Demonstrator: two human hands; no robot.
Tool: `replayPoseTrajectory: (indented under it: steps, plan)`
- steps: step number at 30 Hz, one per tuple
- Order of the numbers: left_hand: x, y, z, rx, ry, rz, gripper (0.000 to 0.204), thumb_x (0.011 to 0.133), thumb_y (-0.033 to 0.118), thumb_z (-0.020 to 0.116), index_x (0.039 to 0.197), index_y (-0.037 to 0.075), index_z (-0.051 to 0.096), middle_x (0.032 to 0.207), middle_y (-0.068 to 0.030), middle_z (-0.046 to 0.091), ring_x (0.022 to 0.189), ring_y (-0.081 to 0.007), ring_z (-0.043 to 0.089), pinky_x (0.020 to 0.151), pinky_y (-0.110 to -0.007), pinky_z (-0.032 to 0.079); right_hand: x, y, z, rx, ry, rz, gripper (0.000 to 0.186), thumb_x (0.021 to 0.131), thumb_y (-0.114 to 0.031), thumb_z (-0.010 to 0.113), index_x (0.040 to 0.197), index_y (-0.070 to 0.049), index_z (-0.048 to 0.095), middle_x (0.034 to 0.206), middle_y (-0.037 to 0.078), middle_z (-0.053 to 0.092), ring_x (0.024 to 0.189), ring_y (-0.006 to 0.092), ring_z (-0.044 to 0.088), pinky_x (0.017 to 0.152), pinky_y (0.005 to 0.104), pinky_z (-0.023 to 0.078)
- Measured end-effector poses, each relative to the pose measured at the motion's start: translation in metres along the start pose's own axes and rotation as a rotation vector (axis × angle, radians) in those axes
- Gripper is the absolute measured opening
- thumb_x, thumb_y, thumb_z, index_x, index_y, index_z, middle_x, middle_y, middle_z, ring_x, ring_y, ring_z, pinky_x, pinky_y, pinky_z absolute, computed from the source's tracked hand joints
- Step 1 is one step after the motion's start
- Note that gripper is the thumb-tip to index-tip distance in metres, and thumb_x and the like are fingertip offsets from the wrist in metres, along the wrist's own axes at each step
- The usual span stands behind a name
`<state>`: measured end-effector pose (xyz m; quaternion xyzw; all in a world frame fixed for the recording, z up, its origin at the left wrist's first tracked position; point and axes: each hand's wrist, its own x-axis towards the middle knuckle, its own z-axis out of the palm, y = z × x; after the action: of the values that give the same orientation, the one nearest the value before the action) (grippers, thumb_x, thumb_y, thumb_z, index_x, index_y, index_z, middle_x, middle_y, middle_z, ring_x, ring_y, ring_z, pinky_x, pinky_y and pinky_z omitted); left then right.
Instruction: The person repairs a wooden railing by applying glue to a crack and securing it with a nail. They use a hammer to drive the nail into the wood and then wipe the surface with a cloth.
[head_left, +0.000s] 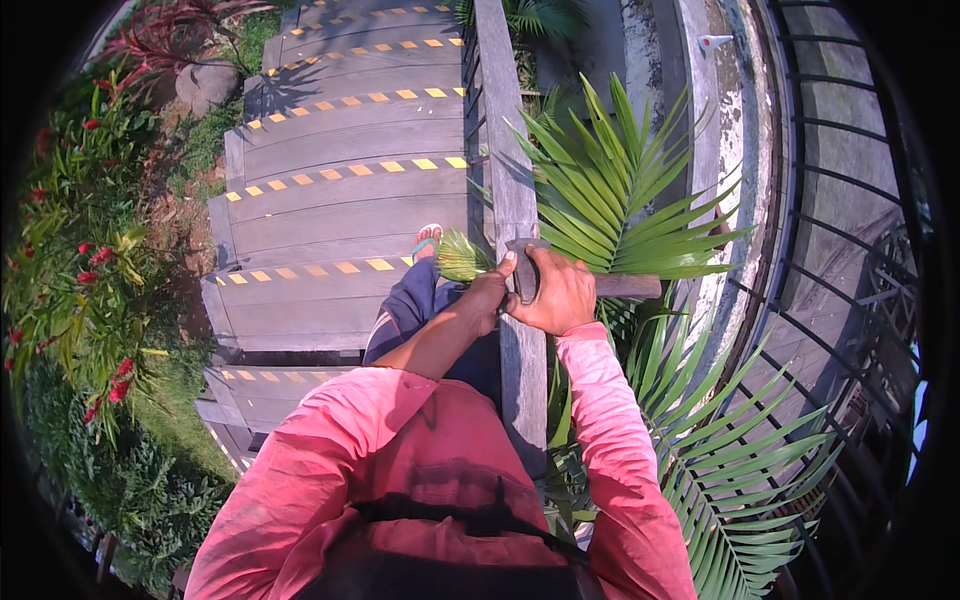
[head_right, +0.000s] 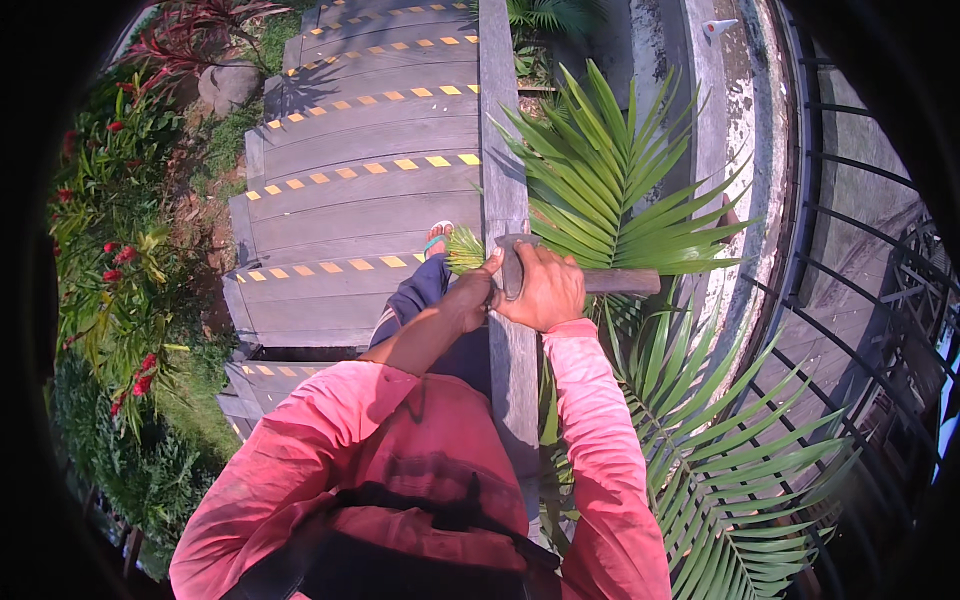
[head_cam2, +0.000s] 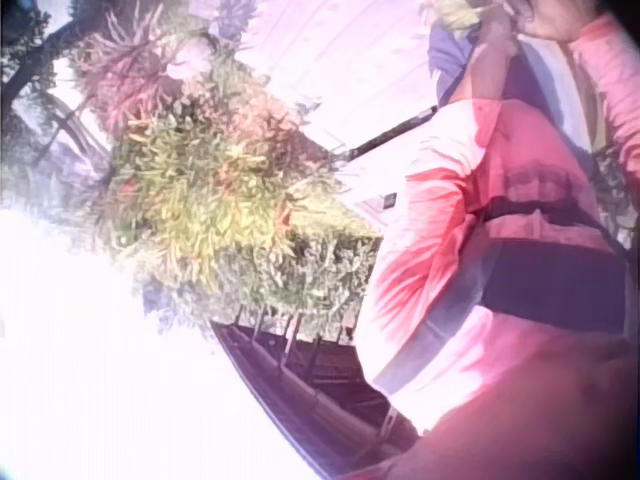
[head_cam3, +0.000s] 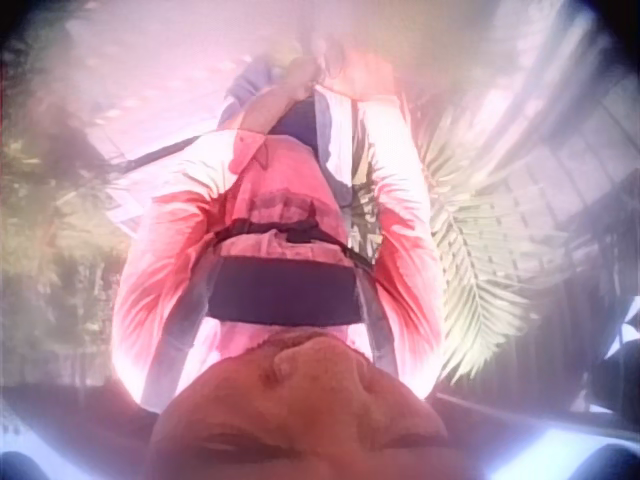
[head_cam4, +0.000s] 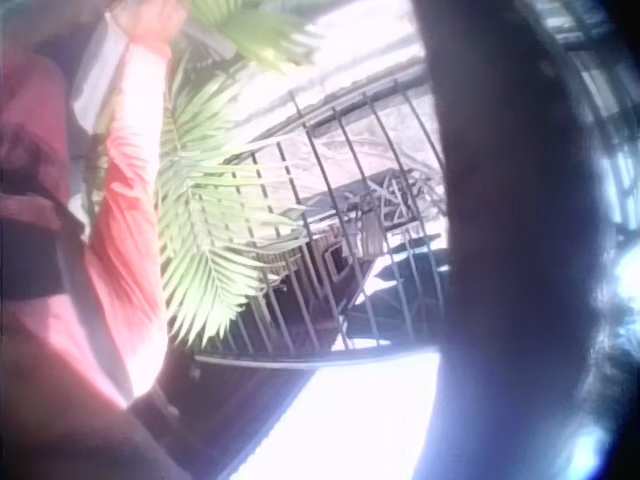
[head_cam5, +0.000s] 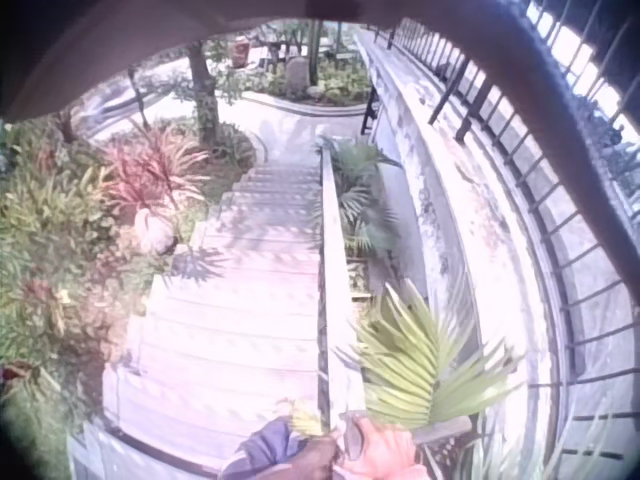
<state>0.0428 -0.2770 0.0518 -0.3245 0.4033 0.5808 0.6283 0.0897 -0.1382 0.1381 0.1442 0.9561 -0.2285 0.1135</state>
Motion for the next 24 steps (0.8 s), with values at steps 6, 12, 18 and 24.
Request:
replayPoseTrajectory:
  steps: [6,12,18,24]
  plan:
    - [0.018,0.003,-0.002,0.053,0.022,0.069,0.066,0.103,0.059,0.060,0.142,0.006,0.058,0.138,-0.0104,0.063,0.122,-0.0231,0.058,0.105,-0.041,0.045,0.003,-0.002,-0.005,0.011,-0.040,0.057,0.073,0.062,-0.045,0.080,0.125,-0.008,0.067,0.113,0.019,0.074,0.102,0.0370,0.072,0.091,0.0480,0.051]
    - [-0.005,0.016,0.010,0.074,0.030,0.114,0.050,0.106,0.051,0.060,0.126,0.006,0.069,0.111,-0.0058,0.073,0.091,-0.0180,0.066,0.082,-0.036,0.053,0.002,0.008,0.004,-0.019,0.042,-0.010,0.076,0.059,-0.047,0.083,0.122,-0.007,0.067,0.101,0.016,0.073,0.091,0.0365,0.072,0.084,0.0497,0.051]
    - [0.020,0.027,0.007,0.135,0.164,0.054,0.051,0.106,0.049,0.060,0.131,0.005,0.067,0.125,-0.0098,0.070,0.104,-0.0220,0.065,0.091,-0.041,0.052,0.026,0.003,-0.004,0.000,-0.025,0.068,0.074,0.059,-0.045,0.081,0.122,-0.008,0.067,0.104,0.020,0.073,0.097,0.0375,0.071,0.088,0.0484,0.051]
    - [0.015,0.013,0.001,0.121,0.067,0.155,0.063,0.102,0.054,0.064,0.141,0.006,0.054,0.120,-0.0121,0.070,0.097,-0.0190,0.068,0.076,-0.037,0.055,0.021,0.007,-0.002,-0.065,-0.038,0.018,0.073,0.058,-0.044,0.081,0.120,-0.007,0.068,0.101,0.019,0.073,0.090,0.0375,0.071,0.083,0.0483,0.052]
